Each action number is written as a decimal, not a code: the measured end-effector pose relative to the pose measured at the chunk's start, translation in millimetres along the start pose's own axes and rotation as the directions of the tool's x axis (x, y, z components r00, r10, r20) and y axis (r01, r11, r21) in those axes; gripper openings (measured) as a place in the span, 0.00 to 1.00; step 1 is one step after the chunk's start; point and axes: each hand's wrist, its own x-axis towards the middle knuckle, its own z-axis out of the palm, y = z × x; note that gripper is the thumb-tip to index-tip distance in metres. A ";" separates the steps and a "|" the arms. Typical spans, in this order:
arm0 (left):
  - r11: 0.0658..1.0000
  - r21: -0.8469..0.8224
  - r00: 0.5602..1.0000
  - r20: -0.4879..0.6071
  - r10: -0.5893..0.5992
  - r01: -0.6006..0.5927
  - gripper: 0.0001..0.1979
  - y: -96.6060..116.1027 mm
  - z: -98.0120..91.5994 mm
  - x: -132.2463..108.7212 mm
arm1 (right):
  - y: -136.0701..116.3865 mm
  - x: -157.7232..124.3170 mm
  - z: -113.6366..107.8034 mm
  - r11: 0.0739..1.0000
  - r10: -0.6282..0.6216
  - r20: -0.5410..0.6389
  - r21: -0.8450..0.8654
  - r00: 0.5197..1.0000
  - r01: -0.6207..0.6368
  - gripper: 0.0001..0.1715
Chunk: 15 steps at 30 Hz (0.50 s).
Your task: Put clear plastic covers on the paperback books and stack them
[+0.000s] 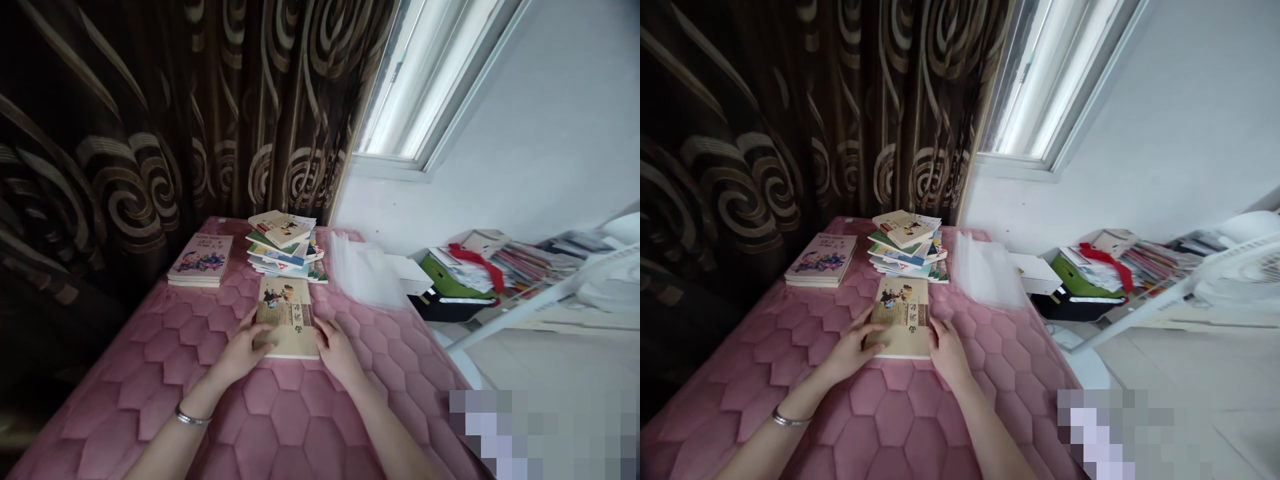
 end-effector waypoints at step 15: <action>0.984 0.100 0.988 -0.035 0.149 -0.144 0.09 8.8 7.6 -6.6 | -39.5 -21.0 11.3 0.956 -0.258 0.032 -0.136 0.966 0.260 0.17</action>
